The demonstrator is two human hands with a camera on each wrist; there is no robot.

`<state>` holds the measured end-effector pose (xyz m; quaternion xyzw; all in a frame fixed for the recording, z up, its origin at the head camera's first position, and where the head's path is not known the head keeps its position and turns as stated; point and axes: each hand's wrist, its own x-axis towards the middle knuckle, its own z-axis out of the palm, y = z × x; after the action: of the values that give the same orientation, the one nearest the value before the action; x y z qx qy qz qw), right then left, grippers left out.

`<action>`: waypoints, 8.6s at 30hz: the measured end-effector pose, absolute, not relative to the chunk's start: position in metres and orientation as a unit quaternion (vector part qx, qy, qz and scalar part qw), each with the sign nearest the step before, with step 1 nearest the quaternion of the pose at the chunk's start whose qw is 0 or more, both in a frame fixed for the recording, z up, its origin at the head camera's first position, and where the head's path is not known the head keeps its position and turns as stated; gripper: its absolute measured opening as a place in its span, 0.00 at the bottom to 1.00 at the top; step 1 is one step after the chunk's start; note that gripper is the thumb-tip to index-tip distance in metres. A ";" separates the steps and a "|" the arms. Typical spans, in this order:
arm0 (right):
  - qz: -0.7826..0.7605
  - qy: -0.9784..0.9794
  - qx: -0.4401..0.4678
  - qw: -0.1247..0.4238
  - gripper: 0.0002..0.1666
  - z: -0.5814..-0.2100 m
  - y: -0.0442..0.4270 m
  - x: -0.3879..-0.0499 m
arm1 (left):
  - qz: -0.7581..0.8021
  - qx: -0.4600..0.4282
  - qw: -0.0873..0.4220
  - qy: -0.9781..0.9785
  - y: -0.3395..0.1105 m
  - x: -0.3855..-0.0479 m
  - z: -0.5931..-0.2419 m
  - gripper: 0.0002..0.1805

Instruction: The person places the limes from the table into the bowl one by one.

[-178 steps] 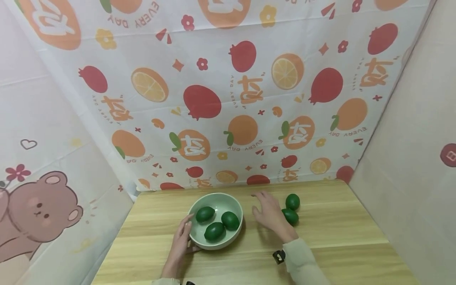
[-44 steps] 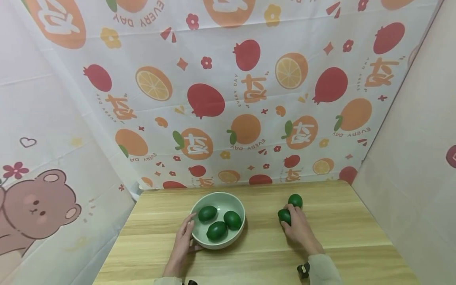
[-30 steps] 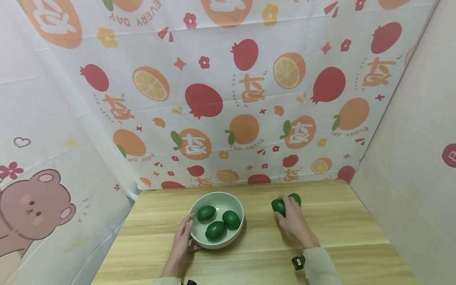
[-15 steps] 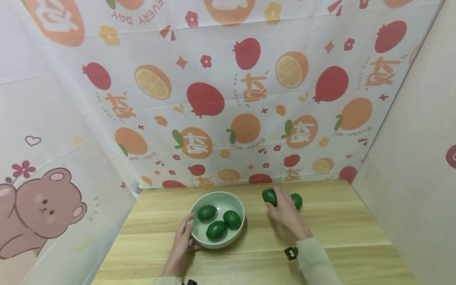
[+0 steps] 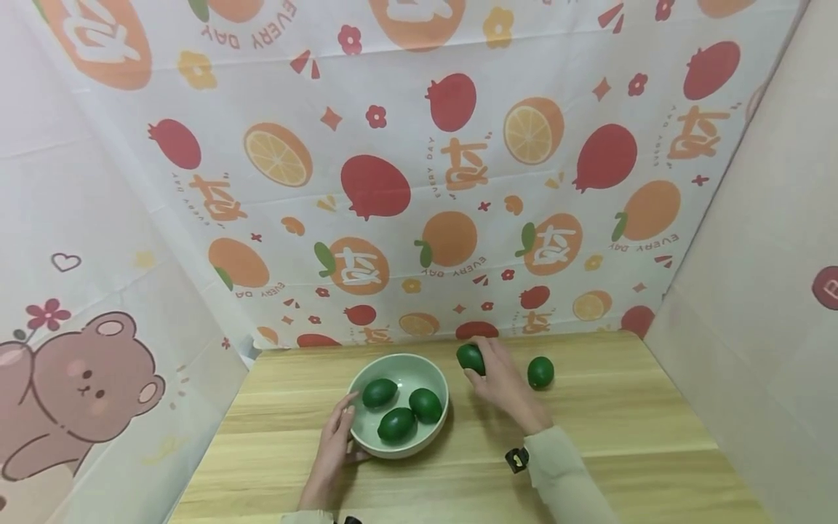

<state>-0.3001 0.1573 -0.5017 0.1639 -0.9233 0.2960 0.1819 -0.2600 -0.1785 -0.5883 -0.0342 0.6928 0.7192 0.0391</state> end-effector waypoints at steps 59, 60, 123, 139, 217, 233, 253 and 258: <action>0.267 -0.921 0.247 0.142 0.29 -0.509 0.075 -0.314 | 0.721 -0.025 0.034 0.692 -0.178 -0.258 -0.590 0.30; 0.267 -0.921 0.247 0.140 0.29 -0.509 0.074 -0.315 | 0.722 -0.024 0.034 0.691 -0.178 -0.259 -0.590 0.29; 0.243 -0.942 0.198 0.123 0.30 -0.534 0.036 -0.328 | 0.709 -0.021 0.032 0.704 -0.177 -0.258 -0.587 0.29; 0.250 -0.946 0.176 0.106 0.32 -0.539 0.030 -0.329 | 0.710 -0.033 0.038 0.703 -0.178 -0.256 -0.588 0.30; 0.189 -0.964 0.162 0.096 0.26 -0.551 0.025 -0.336 | 0.710 -0.029 0.034 0.703 -0.179 -0.255 -0.588 0.30; 0.227 -0.954 0.163 0.108 0.24 -0.529 0.037 -0.327 | 0.713 -0.020 0.026 0.701 -0.177 -0.254 -0.590 0.30; 0.276 -0.941 0.100 0.166 0.28 -0.497 0.122 -0.343 | 0.723 -0.034 0.034 0.689 -0.177 -0.257 -0.589 0.30; 0.282 -0.941 0.086 0.167 0.31 -0.488 0.148 -0.347 | 0.719 -0.019 0.022 0.695 -0.177 -0.258 -0.588 0.30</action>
<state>-0.3467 0.1477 -0.4878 0.0863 -0.9409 0.2816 0.1673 -0.2576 -0.1766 -0.5881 -0.0188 0.6949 0.7185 0.0219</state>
